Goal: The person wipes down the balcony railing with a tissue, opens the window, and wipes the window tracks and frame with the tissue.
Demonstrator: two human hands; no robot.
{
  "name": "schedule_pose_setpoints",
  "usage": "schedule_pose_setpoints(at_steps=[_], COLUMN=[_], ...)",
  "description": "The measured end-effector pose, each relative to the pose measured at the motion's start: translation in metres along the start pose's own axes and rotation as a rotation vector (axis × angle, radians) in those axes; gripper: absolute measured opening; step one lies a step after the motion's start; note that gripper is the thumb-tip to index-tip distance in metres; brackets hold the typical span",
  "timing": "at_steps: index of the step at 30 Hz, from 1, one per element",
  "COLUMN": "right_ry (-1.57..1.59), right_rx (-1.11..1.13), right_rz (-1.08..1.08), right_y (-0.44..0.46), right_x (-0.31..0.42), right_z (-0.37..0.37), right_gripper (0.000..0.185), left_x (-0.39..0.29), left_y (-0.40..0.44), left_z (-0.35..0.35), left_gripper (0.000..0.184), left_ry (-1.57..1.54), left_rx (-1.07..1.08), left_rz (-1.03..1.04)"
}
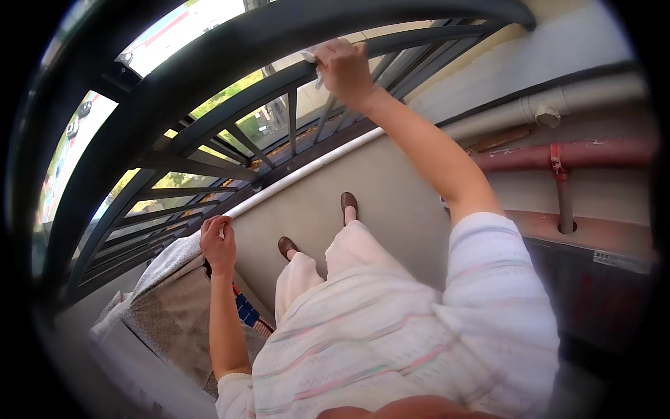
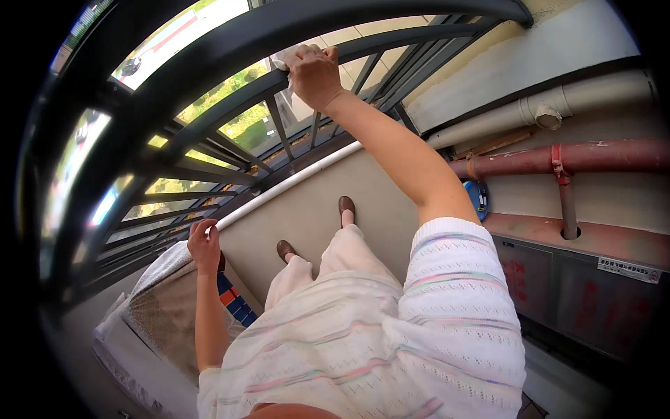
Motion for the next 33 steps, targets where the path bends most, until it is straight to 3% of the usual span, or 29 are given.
schedule_pose_setpoints(at_steps=[9,14,20,24,27,33], right_ry=[-0.368,-0.506,-0.498,-0.474,-0.368,-0.154], right_rx=[-0.100,0.003,-0.105,-0.276,-0.359,-0.243], right_rz=[0.270,0.437,0.379,0.534,0.450,0.222], right_y=[-0.046,-0.057,-0.067,-0.078,-0.079,-0.053], right_x=[-0.332,-0.467,-0.482,-0.480,-0.424,-0.318], right_z=[-0.144,-0.201,-0.205,-0.206,-0.196,-0.151], right_gripper=[0.013,0.012,0.012,0.011,0.012,0.008], left_x=[-0.072,-0.138,-0.191,-0.184,-0.183,-0.213], left_y=[0.035,0.054,0.073,0.075,0.080,0.090], left_z=[0.073,0.109,0.117,0.120,0.128,0.131], left_gripper=[0.010,0.013,0.013,0.015,0.015,0.011], left_ry=[0.085,0.126,0.164,0.126,0.081,0.079], left_rx=[0.017,0.017,0.003,0.003,0.014,-0.010], left_rz=[-0.048,0.089,0.183,0.175,0.162,0.233])
Point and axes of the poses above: each hand's wrist, its own y-axis towards the middle knuckle, its own z-axis out of the palm, x = y × z, the point moved 10 cm from there along y, towards the middle knuckle, and after that the axes turned 13 degrees about y, right-handed, at the moved point
